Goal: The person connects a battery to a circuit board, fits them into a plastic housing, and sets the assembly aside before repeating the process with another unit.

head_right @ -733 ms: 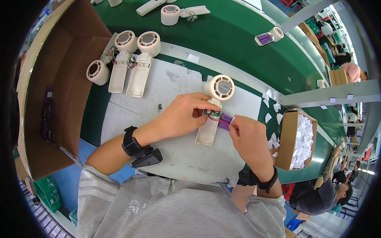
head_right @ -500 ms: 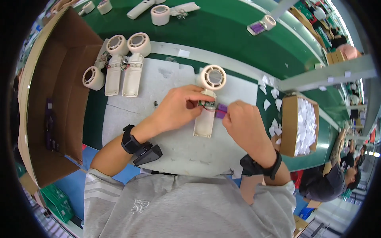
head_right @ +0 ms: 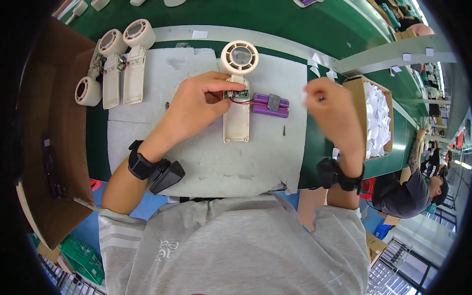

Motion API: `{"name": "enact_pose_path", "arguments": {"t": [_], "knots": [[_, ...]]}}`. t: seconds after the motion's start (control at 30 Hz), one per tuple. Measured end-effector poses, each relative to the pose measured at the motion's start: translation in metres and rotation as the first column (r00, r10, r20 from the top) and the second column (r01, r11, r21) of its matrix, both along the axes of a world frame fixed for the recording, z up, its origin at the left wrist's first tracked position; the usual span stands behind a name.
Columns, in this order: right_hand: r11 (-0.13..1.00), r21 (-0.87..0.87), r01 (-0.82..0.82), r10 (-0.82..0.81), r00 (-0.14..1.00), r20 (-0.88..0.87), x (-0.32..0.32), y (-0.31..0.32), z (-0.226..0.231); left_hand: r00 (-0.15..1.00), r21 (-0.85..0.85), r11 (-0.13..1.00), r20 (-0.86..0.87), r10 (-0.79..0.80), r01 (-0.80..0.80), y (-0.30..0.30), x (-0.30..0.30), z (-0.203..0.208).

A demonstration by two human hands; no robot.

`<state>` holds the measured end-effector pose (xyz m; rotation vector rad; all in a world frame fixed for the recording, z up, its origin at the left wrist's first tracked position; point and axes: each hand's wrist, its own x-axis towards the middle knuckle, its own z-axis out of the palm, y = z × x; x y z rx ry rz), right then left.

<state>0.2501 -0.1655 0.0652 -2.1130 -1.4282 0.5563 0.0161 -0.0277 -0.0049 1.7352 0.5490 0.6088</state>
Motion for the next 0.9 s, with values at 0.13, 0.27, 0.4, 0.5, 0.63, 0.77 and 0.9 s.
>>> {"name": "enact_pose_path", "arguments": {"t": [0.13, 0.27, 0.4, 0.5, 0.63, 0.77, 0.9], "knots": [[0.867, 0.012, 0.498, -0.452, 0.776, 0.440, 0.054, -0.028, 0.044, 1.000, 0.003, 1.000, -0.003, 0.002, -0.002, 0.001, 0.004, 0.004], [0.991, 0.053, 0.123, -0.129, 0.759, 0.639, 0.005, -0.023, 0.041, 1.000, -0.002, 1.000, -0.018, 0.023, -0.023, -0.001, 0.004, 0.003], [0.917, 0.041, -0.396, 0.379, 0.900, 0.214, -0.042, 0.013, -0.017, 0.999, -0.012, 1.000, -0.035, 0.028, -0.028, -0.002, 0.002, 0.004], [0.929, 0.031, -0.369, 0.362, 0.923, 0.131, -0.040, 0.022, -0.033, 0.995, -0.017, 1.000, -0.102, 0.021, -0.023, -0.001, 0.001, 0.005], [0.922, -0.047, -0.385, 0.346, 0.872, -0.347, -0.031, 0.019, -0.032, 0.994, 0.060, 0.993, 0.003, 0.105, -0.105, 0.000, 0.003, 0.003], [0.916, -0.171, -0.363, 0.044, 0.514, -0.857, -0.033, 0.019, -0.014, 0.991, 0.129, 0.992, -0.130, 0.026, -0.009, 0.004, 0.000, 0.013], [0.907, -0.198, -0.371, -0.129, 0.204, -0.970, -0.035, 0.016, -0.010, 0.985, 0.274, 0.960, -0.173, -0.001, 0.049, 0.007, 0.002, 0.014]]}}
